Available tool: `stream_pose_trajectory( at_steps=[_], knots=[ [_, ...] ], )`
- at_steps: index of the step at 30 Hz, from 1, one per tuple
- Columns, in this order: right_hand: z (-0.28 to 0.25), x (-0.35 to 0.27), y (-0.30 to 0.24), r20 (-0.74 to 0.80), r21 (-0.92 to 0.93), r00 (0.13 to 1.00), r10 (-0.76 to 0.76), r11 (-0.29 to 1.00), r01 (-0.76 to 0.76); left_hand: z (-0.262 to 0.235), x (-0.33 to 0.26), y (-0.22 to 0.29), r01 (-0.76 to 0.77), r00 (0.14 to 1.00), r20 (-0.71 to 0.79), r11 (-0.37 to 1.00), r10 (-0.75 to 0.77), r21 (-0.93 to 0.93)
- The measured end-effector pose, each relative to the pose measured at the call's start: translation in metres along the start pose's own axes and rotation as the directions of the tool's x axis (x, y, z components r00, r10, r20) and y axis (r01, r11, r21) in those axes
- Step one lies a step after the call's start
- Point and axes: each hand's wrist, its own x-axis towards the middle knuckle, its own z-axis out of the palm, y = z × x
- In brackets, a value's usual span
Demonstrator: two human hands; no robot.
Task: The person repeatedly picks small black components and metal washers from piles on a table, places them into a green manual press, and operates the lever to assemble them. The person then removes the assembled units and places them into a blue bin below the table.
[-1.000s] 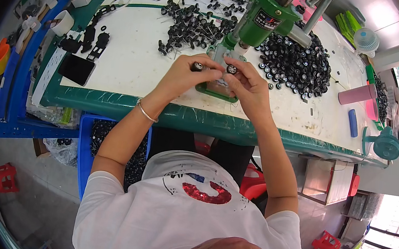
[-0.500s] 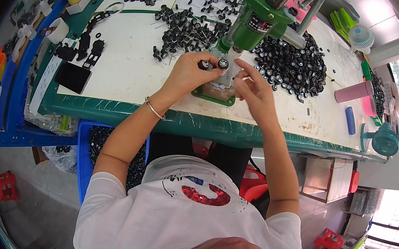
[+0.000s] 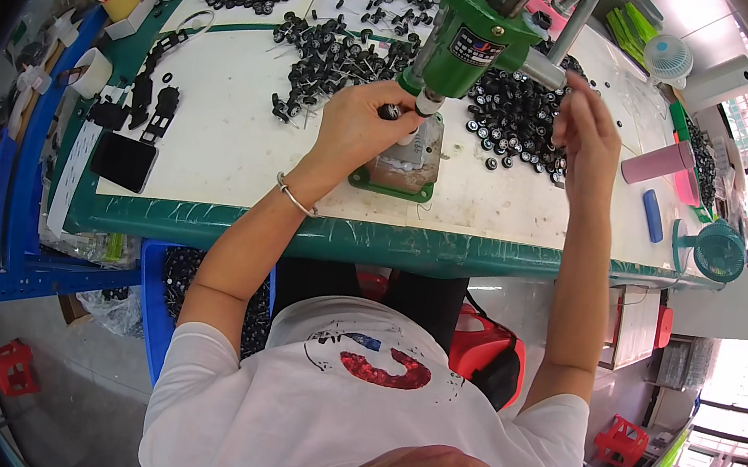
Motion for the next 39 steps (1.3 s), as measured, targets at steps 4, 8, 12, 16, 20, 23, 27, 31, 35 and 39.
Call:
stream_pose_trajectory(
  at_steps=[4, 8, 12, 16, 20, 23, 27, 31, 35, 39],
  knots=[
    [0.025, 0.054, -0.040, 0.031, 0.077, 0.996, -0.089, 0.993, 0.087, 0.001, 0.005, -0.007, -0.094, 0.995, 0.014, 0.984, 0.097, -0.154],
    [0.122, 0.110, -0.117, -0.513, 0.060, 0.852, 0.102, 0.995, -0.083, -0.002, 0.006, -0.023, -0.143, 0.989, 0.009, 0.955, 0.151, -0.260],
    [0.055, 0.149, -0.092, -0.044, 0.279, 0.997, -0.065, 0.957, 0.075, 0.000, 0.011, -0.015, 0.014, 0.992, 0.125, 0.929, 0.035, -0.371],
    [0.072, 0.136, -0.090, -0.162, 0.351, 0.977, -0.140, 0.917, 0.189, -0.004, 0.011, -0.016, -0.007, 0.991, 0.120, 0.939, 0.052, -0.343],
    [0.047, 0.137, -0.082, 0.175, 0.581, 0.968, -0.177, 0.812, 0.044, -0.004, 0.008, -0.023, -0.049, 0.991, 0.102, 0.941, 0.088, -0.336],
    [0.070, 0.102, -0.101, -0.031, 0.435, 0.946, -0.323, 0.848, 0.304, -0.003, 0.010, -0.024, -0.070, 0.989, 0.102, 0.942, 0.109, -0.329],
    [0.082, 0.076, -0.109, -0.163, 0.268, 0.825, -0.542, 0.780, 0.565, -0.002, 0.009, -0.024, -0.070, 0.989, 0.099, 0.944, 0.107, -0.322],
    [0.075, 0.068, -0.107, -0.092, 0.346, 0.781, -0.618, 0.716, 0.607, -0.001, 0.009, -0.023, -0.064, 0.991, 0.095, 0.947, 0.098, -0.313],
    [0.081, 0.061, -0.108, -0.143, 0.248, 0.746, -0.651, 0.706, 0.664, 0.000, 0.009, -0.030, -0.064, 0.991, 0.090, 0.952, 0.095, -0.298],
    [0.086, 0.059, -0.108, -0.158, 0.253, 0.728, -0.667, 0.686, 0.683, 0.003, 0.009, -0.026, -0.052, 0.993, 0.082, 0.952, 0.080, -0.302]
  ],
)
